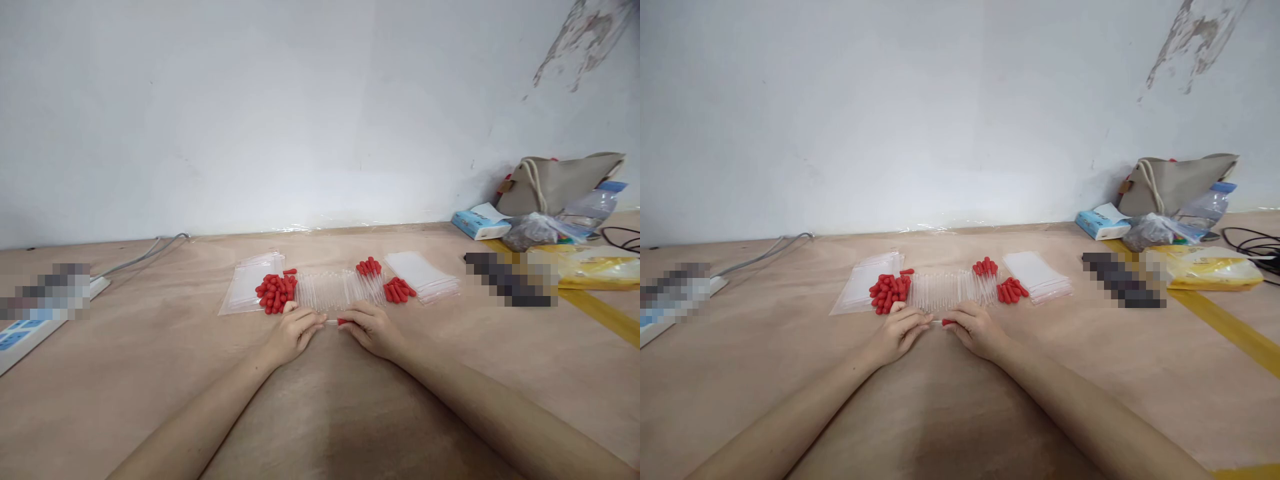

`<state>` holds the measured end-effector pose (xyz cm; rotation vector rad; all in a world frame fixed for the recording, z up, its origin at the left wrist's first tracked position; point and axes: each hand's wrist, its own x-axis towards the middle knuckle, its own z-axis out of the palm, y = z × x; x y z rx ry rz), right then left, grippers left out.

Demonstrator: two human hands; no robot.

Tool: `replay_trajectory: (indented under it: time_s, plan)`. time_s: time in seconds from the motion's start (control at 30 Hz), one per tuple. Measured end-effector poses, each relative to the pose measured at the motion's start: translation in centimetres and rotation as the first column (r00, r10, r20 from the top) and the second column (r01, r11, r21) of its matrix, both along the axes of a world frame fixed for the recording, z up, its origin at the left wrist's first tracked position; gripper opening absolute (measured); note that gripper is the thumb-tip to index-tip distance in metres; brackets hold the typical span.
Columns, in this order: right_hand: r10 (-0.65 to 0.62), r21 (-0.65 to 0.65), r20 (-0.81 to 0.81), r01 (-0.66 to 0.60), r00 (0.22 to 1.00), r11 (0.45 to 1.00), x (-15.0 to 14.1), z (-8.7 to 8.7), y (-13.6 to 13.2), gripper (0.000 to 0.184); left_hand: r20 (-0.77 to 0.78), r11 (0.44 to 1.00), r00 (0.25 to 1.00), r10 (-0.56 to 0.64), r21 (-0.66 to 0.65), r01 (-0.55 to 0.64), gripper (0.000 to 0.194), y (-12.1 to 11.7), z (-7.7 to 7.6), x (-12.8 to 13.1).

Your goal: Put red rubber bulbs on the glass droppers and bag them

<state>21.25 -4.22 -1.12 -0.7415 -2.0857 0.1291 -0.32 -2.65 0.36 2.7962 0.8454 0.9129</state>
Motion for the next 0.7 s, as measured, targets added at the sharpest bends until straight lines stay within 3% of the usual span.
replay_trajectory:
  time_s: [0.3,0.5,0.7]
  plan:
    - [0.000,0.097,0.113,-0.011,0.994,0.995,0.1,0.6,-0.2,0.014,-0.050,1.000,0.998,-0.024,0.019,0.025,0.022,-0.3,0.4,0.2]
    - [-0.017,0.094,0.127,0.005,0.992,0.996,-0.1,0.7,-0.2,0.013,-0.041,0.998,0.999,-0.017,0.063,0.019,0.018,-0.4,-0.1,0.3]
    - [-0.073,0.141,0.252,0.038,0.965,0.989,-0.1,1.3,-0.3,0.016,-0.015,0.995,0.999,-0.029,0.093,0.030,0.020,-0.4,-0.3,0.4]
